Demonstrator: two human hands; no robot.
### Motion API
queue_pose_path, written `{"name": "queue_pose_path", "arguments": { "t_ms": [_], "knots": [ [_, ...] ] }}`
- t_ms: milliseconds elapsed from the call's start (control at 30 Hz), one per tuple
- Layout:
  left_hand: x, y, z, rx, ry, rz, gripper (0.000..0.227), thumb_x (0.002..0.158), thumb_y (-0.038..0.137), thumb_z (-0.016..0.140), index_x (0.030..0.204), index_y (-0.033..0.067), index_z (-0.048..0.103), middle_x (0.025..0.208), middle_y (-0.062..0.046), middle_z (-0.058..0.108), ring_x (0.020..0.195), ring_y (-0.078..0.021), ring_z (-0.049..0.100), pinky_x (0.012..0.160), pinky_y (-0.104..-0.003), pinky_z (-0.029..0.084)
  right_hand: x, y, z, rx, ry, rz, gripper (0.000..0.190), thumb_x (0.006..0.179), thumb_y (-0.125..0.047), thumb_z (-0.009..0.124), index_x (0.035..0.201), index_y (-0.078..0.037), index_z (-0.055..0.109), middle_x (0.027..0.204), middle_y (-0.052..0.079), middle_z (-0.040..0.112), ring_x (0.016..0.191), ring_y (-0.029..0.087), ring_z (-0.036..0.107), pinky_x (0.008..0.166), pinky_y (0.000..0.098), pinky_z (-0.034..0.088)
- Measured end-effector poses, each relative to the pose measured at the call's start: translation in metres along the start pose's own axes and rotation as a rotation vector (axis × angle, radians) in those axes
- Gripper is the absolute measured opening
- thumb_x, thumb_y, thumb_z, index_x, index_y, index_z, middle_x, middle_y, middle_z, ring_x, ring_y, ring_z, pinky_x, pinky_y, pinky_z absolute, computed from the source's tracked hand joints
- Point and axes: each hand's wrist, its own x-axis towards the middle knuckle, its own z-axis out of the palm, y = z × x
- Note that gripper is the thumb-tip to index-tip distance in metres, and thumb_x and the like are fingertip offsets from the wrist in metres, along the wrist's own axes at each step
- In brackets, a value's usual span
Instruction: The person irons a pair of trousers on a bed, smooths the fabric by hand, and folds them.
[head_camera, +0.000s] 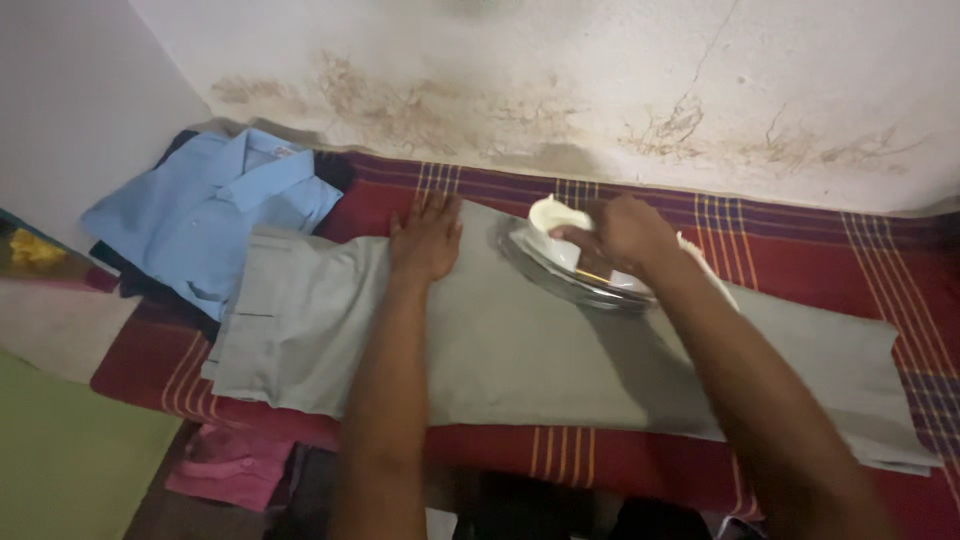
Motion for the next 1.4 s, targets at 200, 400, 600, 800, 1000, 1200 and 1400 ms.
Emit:
{"name": "queue_pose_path", "arguments": {
  "t_ms": [200,400,600,800,1000,1200,1400],
  "knots": [
    [0.003,-0.006,0.008,-0.052,0.103,-0.013,0.054,0.103,0.043,0.041,0.155,0.0290,0.043,0.164,0.000,0.037,0.154,-0.0259,0.026,0.121,-0.061,0.021,0.030,-0.007,0.008,-0.017,-0.044,0.056,0.081,0.092,-0.077,0.054,0.099,0.001,0.074,0.084,0.026,0.071,0.083,0.044,0.070,0.078,0.0527,0.055],
    [-0.002,-0.008,0.002,-0.255,0.320,-0.052,0.030,0.095,0.037,0.061,0.118,0.0197,0.072,0.131,-0.007,0.066,0.129,-0.0302,0.058,0.111,-0.053,0.043,0.038,-0.029,0.004,-0.039,-0.077,0.050,0.084,0.085,-0.081,0.053,0.111,-0.003,0.072,0.082,0.023,0.073,0.084,0.042,0.071,0.077,0.0536,0.055],
    [0.001,-0.012,0.002,-0.232,0.415,-0.135,0.023,0.090,0.033,0.068,0.101,0.0159,0.077,0.107,-0.011,0.074,0.104,-0.0351,0.067,0.093,-0.058,0.047,0.043,-0.054,-0.006,0.072,-0.150,0.161,0.081,0.080,-0.078,0.049,0.140,-0.024,0.059,0.076,0.023,0.074,0.079,0.039,0.076,0.080,0.0513,0.057],
    [-0.002,-0.028,-0.008,-0.336,0.267,-0.041,0.031,0.088,0.043,0.073,0.100,0.0142,0.073,0.106,-0.011,0.073,0.106,-0.0349,0.068,0.092,-0.054,0.052,0.061,-0.057,0.012,-0.021,-0.018,0.200,0.085,0.096,-0.081,0.047,0.114,-0.003,0.075,0.087,0.020,0.073,0.088,0.040,0.073,0.081,0.0529,0.057],
    [-0.001,-0.034,-0.016,-0.214,0.236,-0.062,0.030,0.086,0.042,0.077,0.095,0.0141,0.072,0.104,-0.008,0.074,0.103,-0.0359,0.066,0.090,-0.058,0.048,0.065,-0.039,0.017,0.208,-0.019,-0.044,0.084,0.078,-0.077,0.058,0.126,-0.009,0.067,0.082,0.025,0.072,0.082,0.042,0.072,0.077,0.0517,0.055],
    [0.000,-0.043,-0.002,-0.264,0.289,-0.029,0.028,0.085,0.041,0.078,0.096,0.0156,0.073,0.104,-0.007,0.073,0.104,-0.0347,0.066,0.089,-0.059,0.047,0.063,-0.021,0.033,-0.065,-0.113,-0.209,0.079,0.092,-0.076,0.057,0.092,0.001,0.074,0.084,0.024,0.071,0.085,0.042,0.069,0.081,0.0505,0.054],
    [-0.001,-0.042,0.000,-0.288,0.341,-0.021,0.028,0.084,0.039,0.079,0.097,0.0156,0.073,0.103,-0.006,0.074,0.104,-0.0325,0.067,0.088,-0.055,0.049,0.038,-0.036,0.022,0.023,-0.261,-0.133,0.072,0.091,-0.069,0.060,0.096,0.001,0.076,0.081,0.023,0.072,0.076,0.039,0.072,0.076,0.0482,0.056]
  ]
}}
